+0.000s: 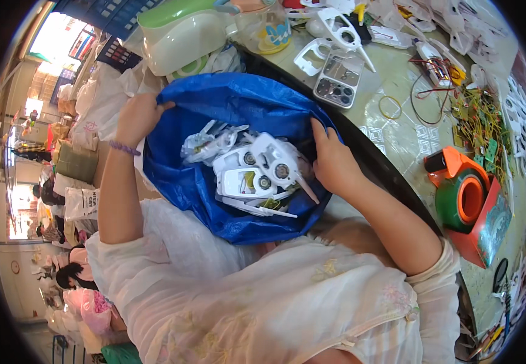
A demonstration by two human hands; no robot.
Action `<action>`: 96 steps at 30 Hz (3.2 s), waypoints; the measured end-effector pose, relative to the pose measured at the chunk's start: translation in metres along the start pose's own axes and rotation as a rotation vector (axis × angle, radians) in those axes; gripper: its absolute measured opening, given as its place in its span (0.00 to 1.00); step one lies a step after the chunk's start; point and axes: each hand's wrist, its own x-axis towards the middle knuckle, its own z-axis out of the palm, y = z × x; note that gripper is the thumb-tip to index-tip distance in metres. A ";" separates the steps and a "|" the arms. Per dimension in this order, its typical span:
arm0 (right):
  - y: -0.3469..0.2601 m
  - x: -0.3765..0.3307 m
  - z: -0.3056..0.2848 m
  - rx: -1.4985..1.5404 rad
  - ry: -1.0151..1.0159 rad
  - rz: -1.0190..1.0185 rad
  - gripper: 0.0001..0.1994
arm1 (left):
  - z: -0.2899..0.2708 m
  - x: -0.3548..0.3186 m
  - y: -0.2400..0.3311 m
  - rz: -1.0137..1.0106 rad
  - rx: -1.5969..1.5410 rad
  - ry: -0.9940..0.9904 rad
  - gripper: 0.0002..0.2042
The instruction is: Soldering components onto circuit boards and assembling electronic toy parts at a workbench.
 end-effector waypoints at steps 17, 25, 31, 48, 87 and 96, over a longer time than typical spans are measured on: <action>-0.003 -0.008 0.011 -0.042 0.018 -0.167 0.27 | 0.104 0.086 0.123 0.877 -0.225 -0.086 0.15; -0.003 -0.015 0.000 0.044 -0.027 0.015 0.33 | 0.063 0.043 0.148 0.708 -0.249 -0.336 0.13; 0.001 -0.049 -0.016 0.085 0.227 -0.284 0.29 | 0.078 -0.047 0.175 1.052 -0.239 0.108 0.29; 0.057 -0.180 -0.107 0.319 0.180 -0.320 0.14 | -0.064 -0.025 0.207 1.056 -0.494 -0.464 0.22; 0.125 -0.266 -0.201 0.179 0.933 0.393 0.15 | -0.111 -0.084 0.426 0.875 -0.583 0.249 0.27; 0.219 -0.247 -0.265 -0.292 0.585 0.768 0.18 | -0.106 -0.074 0.421 0.912 -0.658 0.287 0.20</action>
